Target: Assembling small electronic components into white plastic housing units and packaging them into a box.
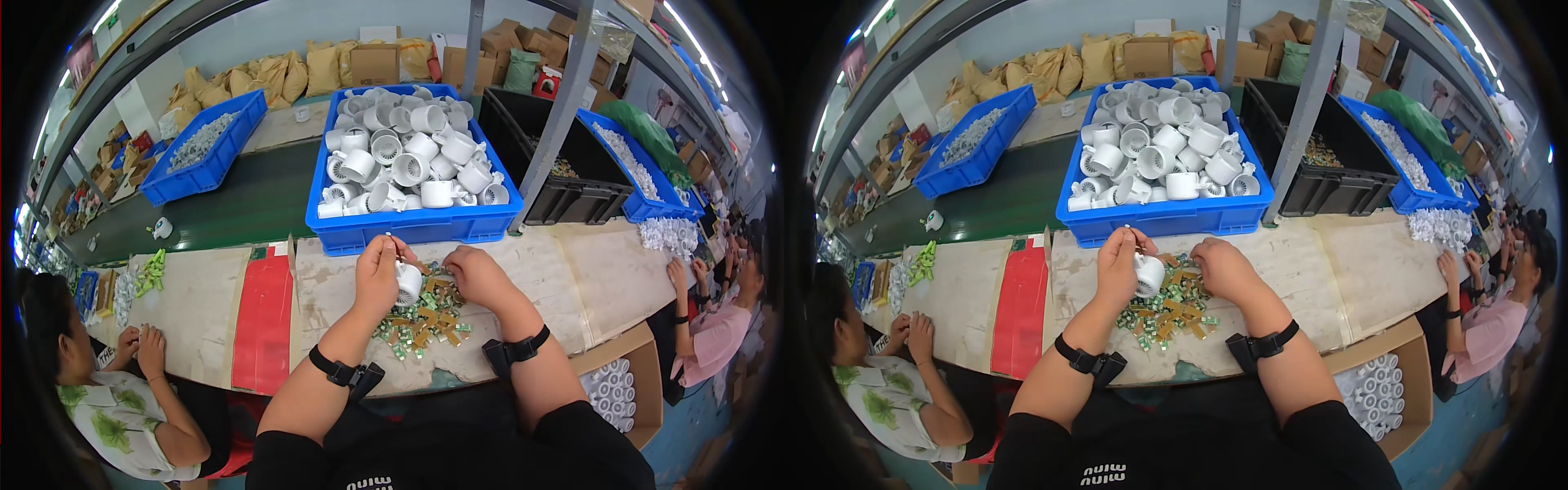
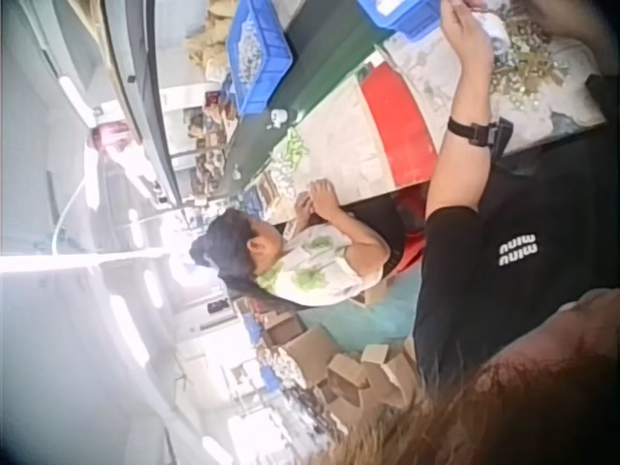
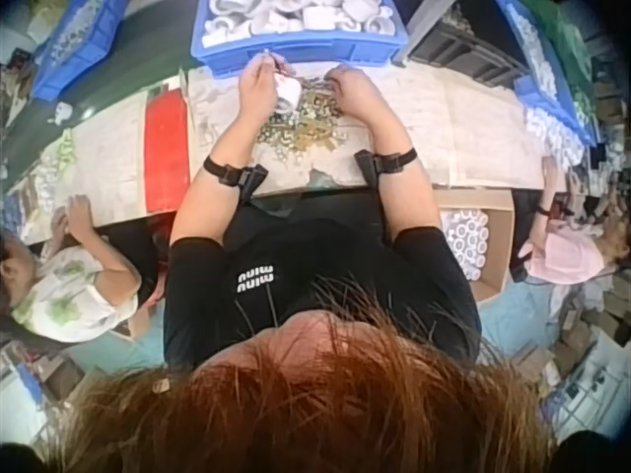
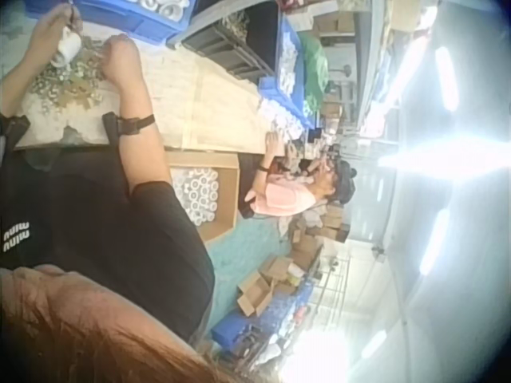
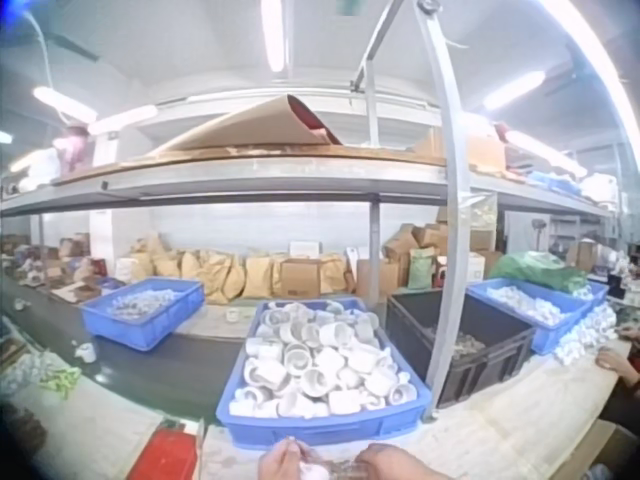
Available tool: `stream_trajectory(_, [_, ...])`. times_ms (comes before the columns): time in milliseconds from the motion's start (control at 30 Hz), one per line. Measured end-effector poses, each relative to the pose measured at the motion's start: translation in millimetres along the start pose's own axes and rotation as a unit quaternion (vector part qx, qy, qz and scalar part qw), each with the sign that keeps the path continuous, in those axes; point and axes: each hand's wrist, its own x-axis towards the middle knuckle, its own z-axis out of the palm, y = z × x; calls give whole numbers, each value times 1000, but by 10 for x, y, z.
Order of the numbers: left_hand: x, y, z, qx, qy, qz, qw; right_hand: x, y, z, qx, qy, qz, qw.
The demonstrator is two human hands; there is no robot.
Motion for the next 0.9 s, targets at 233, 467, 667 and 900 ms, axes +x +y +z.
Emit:
stream_trajectory(233, [-69, -2, 30, 98, -47, 0, 994, -6, -319, -117, 321, 105, 87, 937])
stream_trajectory(467, [-163, 83, 176, 75, -59, -5, 995, -3, -407, -45, 247, 198, -88, 945])
stream_trajectory(667, [-202, 11, 189, 99, -57, 24, 993, -12, -423, -6, 199, 228, -88, 949])
stream_trajectory(900, [-221, -32, 199, 159, -42, 70, 984, -30, -338, 44, 451, 199, 1, 870])
